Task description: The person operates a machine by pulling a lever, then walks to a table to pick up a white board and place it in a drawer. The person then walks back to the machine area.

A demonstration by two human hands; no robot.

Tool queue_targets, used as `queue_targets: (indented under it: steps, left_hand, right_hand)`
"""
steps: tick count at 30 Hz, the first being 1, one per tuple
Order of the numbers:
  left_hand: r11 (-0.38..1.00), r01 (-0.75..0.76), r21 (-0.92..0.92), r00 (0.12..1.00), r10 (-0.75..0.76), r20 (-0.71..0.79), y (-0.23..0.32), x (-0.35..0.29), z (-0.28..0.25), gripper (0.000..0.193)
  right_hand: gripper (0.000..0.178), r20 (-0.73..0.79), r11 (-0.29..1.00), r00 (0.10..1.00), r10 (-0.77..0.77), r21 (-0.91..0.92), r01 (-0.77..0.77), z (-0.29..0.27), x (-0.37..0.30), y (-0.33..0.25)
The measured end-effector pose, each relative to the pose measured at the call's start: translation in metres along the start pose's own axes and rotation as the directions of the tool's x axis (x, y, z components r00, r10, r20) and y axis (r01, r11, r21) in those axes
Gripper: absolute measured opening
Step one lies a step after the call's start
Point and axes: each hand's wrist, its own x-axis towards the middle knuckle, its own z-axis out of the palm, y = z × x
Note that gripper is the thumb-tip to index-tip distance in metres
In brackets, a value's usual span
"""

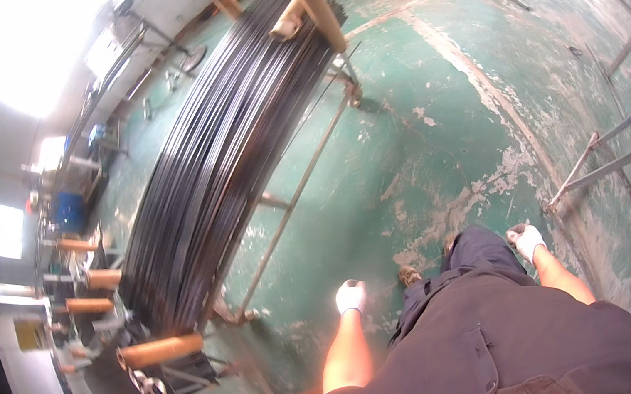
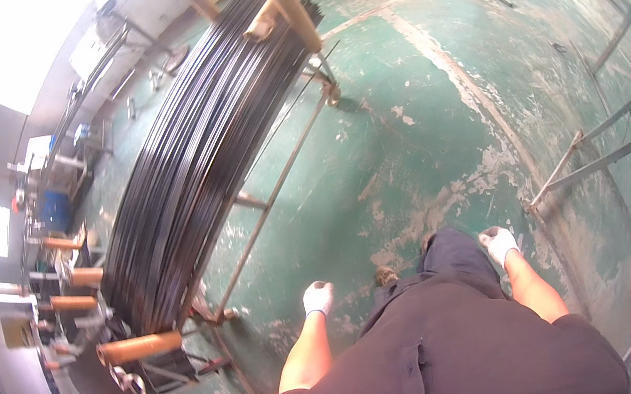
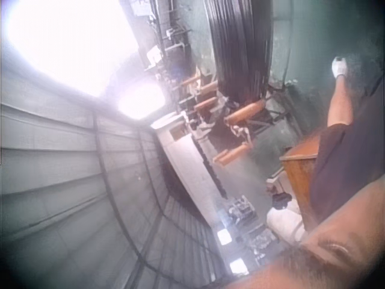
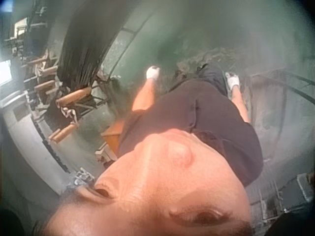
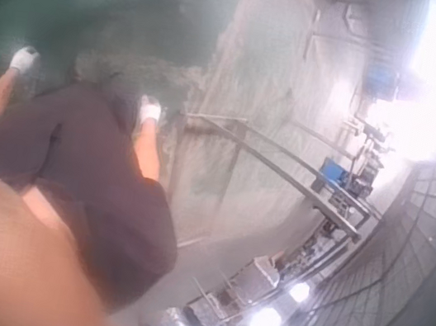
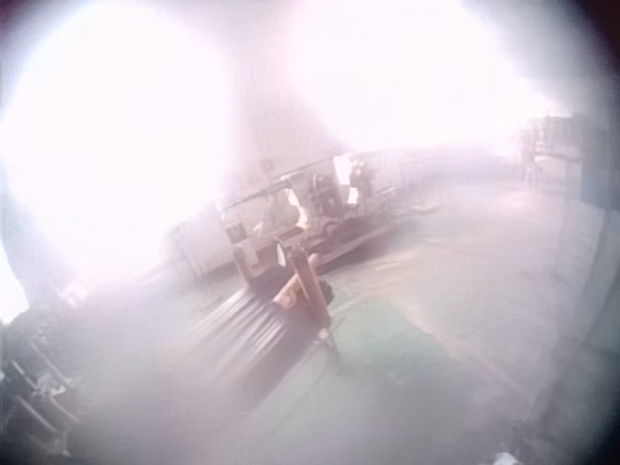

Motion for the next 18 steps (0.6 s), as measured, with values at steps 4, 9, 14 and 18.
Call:
queue_targets:
  steps: [4,9,14,18]
  left_hand:
    - [0.997,0.039,-0.063,0.998,-0.036,0.045,0.052,0.06,-0.015,0.044]
    - [0.999,-0.016,-0.049,0.987,0.023,0.157,0.138,0.104,0.013,0.048]
    - [0.981,-0.175,0.089,0.948,0.143,0.283,0.266,0.129,0.011,0.052]
    - [0.95,-0.31,0.043,0.938,0.298,0.176,0.394,0.166,-0.009,0.041]
  right_hand:
    - [0.036,-0.019,0.992,0.999,0.043,-0.121,-0.045,0.008,0.014,0.019]
    - [0.032,0.475,0.452,0.873,-0.114,-0.757,0.471,-0.008,0.105,0.141]
    - [0.03,0.236,0.832,0.871,0.431,0.271,-0.485,-0.021,0.185,0.035]
    - [0.052,0.071,0.965,0.966,0.249,-0.101,-0.241,-0.07,0.276,-0.042]
